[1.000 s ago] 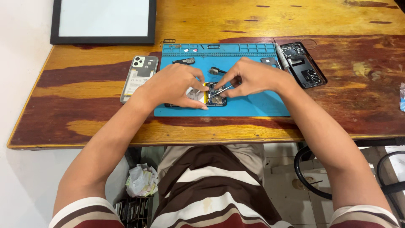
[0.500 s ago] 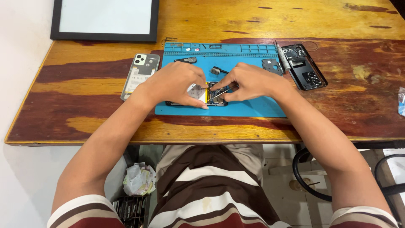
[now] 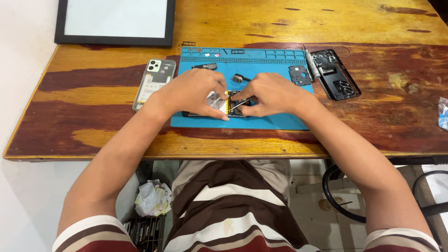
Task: The person disassembles a smartphone on a blue mat, using tweezers and a screwdriver to remove screws and internal components. They carefully lift the motherboard and set it aside, then continue to remove additional parts from the device.
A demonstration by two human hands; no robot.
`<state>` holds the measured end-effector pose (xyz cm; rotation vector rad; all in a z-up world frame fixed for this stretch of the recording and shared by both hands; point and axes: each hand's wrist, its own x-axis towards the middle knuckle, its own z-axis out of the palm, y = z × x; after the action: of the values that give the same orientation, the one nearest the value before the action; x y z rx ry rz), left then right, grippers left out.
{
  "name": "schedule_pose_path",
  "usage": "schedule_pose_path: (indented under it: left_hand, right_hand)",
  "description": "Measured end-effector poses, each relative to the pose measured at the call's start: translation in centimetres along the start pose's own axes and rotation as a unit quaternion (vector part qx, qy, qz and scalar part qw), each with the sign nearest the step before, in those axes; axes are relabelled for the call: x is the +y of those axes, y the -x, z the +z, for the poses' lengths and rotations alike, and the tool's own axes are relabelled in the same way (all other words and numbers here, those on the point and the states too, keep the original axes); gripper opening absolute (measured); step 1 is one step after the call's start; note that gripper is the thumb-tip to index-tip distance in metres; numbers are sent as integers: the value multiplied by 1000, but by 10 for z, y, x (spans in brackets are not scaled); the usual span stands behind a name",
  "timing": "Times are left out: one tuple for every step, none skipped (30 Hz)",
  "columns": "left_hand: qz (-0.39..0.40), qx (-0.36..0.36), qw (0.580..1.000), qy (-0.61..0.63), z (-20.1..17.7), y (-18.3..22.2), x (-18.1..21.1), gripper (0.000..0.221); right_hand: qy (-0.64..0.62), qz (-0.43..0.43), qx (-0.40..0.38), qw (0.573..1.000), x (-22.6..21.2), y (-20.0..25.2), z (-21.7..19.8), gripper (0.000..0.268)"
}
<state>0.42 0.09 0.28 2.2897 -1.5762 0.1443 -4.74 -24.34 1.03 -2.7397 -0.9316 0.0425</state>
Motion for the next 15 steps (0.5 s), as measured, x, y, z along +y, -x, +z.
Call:
schedule_pose_path:
  left_hand:
    - [2,-7,1000,10,-1,-1,-2,55]
    - [5,-15,1000,19,-1,-1,-4,55]
    - [7,-22,999,29,-2,0,-6,56]
    - [9,-26,999,29,-3,0,-7,58]
    - [11,-31,999,29,-3,1,-8,60]
    - [13,-36,999,28,-3,2,-9,62]
    - [11,-40,999,27,-3,1,-10,63]
    - [10,-45,999,25,-2,1,-10,63]
    - [8,-50,998,24,-2,1,-11,64]
    - [8,-55,998,29,-2,1,-12,65]
    - [7,-60,998,34,-3,1,-13,66]
    - [6,-65,997,39,-3,2,-14,67]
    - [12,-56,998,40,-2,3,-13,67]
    - [18,-46,998,40,-1,4,-12,67]
    - [28,-34,998,34,-5,2,-13,68]
  right_hand:
    - [5,-23,18,1000,-1,0,1,39]
    - [9,-45,35,998,-2,0,2,38]
    - [14,-68,53,996,-3,-1,2,36]
    - [23,-67,51,996,-4,-1,3,36]
    - [31,-66,49,996,-6,0,4,35]
    - [40,-65,48,996,-8,-1,5,34]
    - [54,-68,44,995,-9,-2,6,34]
    - [67,-71,41,994,-10,-2,7,34]
    - [80,-74,37,993,-10,-2,8,34]
    - [74,-68,37,994,-10,-2,8,32]
    - [67,-63,38,995,-11,-3,9,31]
    - [61,-58,38,996,-10,-4,9,29]
    - [60,-65,30,996,-10,-3,12,29]
    - [58,-72,22,995,-10,-2,14,28]
    - [63,-79,20,995,-8,-4,11,28]
